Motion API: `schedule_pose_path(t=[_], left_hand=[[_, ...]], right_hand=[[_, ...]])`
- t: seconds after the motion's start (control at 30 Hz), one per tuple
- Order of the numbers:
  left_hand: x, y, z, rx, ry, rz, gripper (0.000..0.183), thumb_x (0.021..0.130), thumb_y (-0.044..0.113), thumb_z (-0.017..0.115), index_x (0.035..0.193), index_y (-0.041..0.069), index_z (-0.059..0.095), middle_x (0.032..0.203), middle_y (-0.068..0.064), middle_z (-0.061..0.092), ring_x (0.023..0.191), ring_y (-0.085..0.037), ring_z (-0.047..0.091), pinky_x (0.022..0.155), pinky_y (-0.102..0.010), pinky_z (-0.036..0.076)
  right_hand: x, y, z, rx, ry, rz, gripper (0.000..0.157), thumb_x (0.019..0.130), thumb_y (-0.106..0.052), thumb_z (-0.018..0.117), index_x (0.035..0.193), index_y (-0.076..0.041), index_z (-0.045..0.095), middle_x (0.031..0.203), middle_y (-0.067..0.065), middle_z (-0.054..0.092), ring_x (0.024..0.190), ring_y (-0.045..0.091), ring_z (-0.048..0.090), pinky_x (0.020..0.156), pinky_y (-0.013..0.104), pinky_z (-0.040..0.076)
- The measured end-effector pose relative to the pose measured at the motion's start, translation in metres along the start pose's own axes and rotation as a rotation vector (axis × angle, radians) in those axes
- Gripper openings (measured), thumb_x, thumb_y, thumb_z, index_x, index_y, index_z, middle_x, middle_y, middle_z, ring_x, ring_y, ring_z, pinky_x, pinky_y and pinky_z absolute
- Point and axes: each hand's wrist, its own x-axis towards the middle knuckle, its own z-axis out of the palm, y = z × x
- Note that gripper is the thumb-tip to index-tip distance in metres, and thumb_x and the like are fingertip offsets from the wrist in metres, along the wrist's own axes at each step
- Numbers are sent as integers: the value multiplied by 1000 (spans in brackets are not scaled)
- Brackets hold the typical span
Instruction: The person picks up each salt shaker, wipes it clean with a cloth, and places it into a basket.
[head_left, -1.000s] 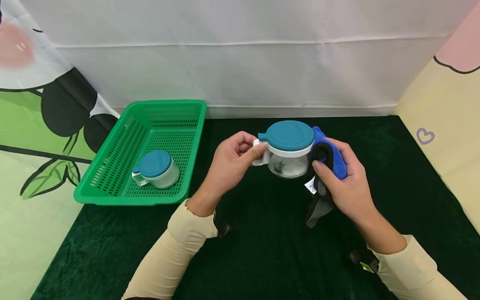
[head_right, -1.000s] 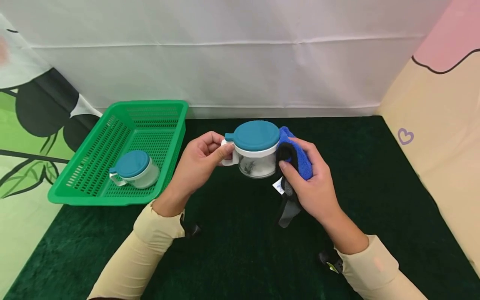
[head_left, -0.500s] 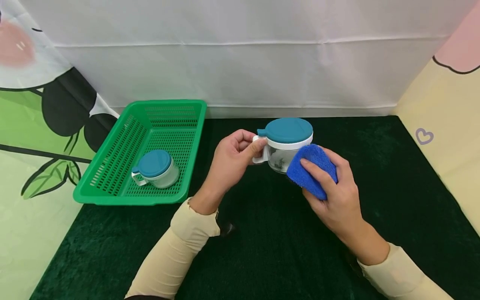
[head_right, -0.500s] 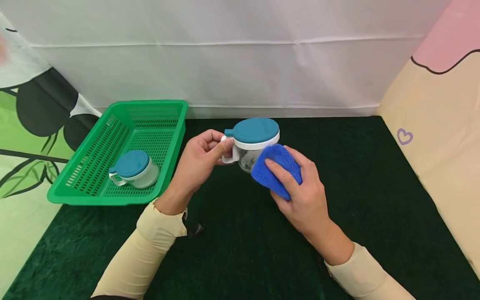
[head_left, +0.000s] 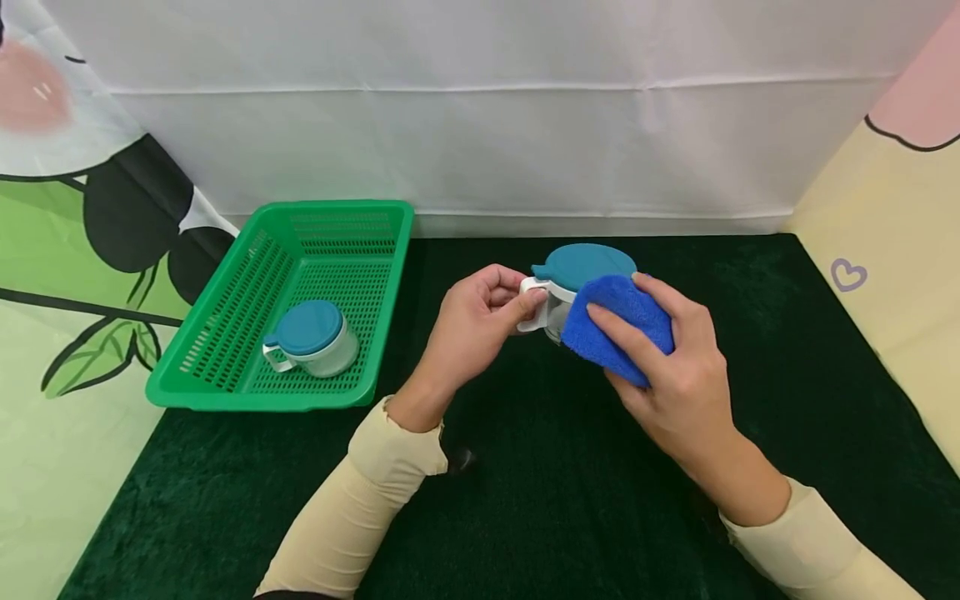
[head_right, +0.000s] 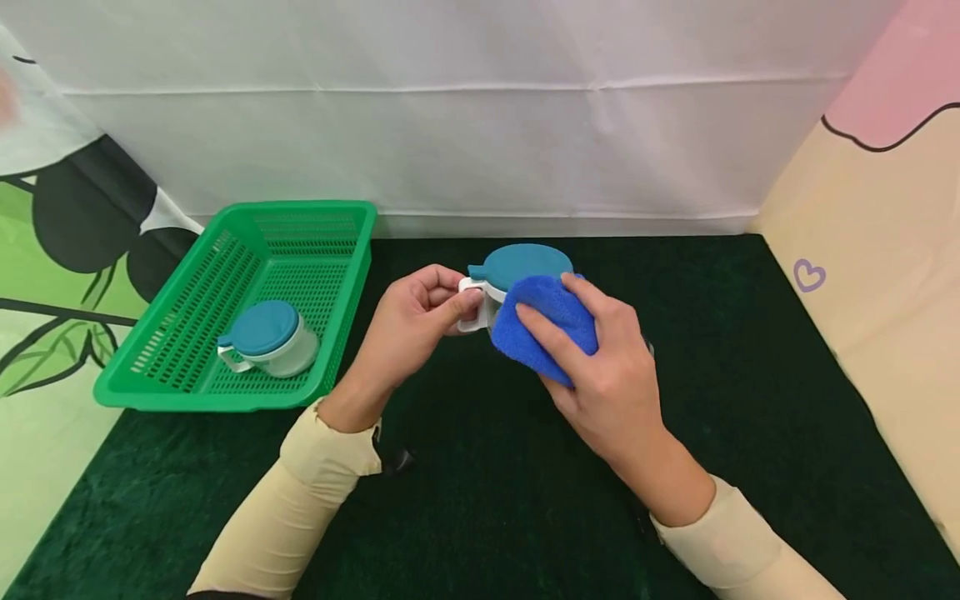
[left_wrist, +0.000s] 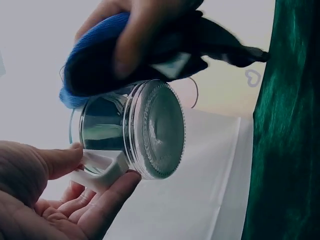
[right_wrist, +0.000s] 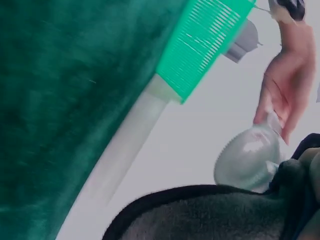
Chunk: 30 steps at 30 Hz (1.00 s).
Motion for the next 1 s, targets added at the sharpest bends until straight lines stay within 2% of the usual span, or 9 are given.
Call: schedule_pose_path(t=[0.1,0.23,0.4,0.5,0.6,0.7,0.87,0.9,1.0], left_hand=[[1,0,-2,-9,21,-3,22,102,24,69,112,5,66,101,-5,77,93,-19,73,84,-33,61],[1,-1,-4,-28,19,-31,22,102,23,69,113,4,66,104,-6,77,95,-20,72,84,-33,61],[1,0,-4,-40,-43,-68,20,103,19,67,117,4,64,110,-7,76,99,-21,72,85,-32,61],[1,1,-3,-48,-74,-69,20,104,16,65,119,3,63,113,-8,75,101,-20,72,85,-32,61],[-1,3,-3,-52,-77,-65,19,105,14,63,120,2,63,113,-9,75,100,-20,73,85,-32,61],[-1,4,-4,-50,-61,-64,19,105,14,64,120,2,63,114,-9,75,101,-20,73,85,-32,61],[0,3,-4,-28,-45,-74,20,104,15,64,121,3,63,115,-9,75,103,-20,72,85,-32,61],[0,3,-3,-21,-44,-76,20,104,14,64,121,3,63,115,-9,75,102,-20,72,85,-32,61],[0,2,-1,8,-48,-78,19,104,15,64,120,4,64,114,-8,75,101,-18,72,83,-30,61]], right_hand=[[-11,-1,6,-46,-64,-43,42,108,-46,47,136,-22,66,148,26,42,130,50,45,99,70,46],[-20,1,9,-59,-139,-39,45,108,-49,43,138,-22,64,149,26,40,129,50,45,97,71,46],[-8,5,3,-57,-78,-22,45,107,-47,47,138,-20,65,151,24,41,131,48,44,102,68,44],[4,5,-1,-74,-35,-56,43,107,-44,49,137,-17,66,152,22,43,128,49,46,103,66,44],[8,3,-1,-99,-42,-101,43,108,-42,48,137,-16,66,151,21,45,122,52,49,98,67,46],[2,2,3,-113,-105,-127,42,101,-33,62,139,-15,64,152,20,46,119,54,49,95,68,47],[-10,5,6,-113,-223,-119,65,80,-21,83,141,-16,62,154,19,44,122,53,49,99,67,46],[-10,5,5,-111,-222,-115,64,80,-21,83,141,-16,62,154,19,44,122,53,49,98,67,46],[-2,7,1,-107,-192,-96,53,92,-29,73,142,-17,61,154,20,43,122,52,48,98,68,46]])
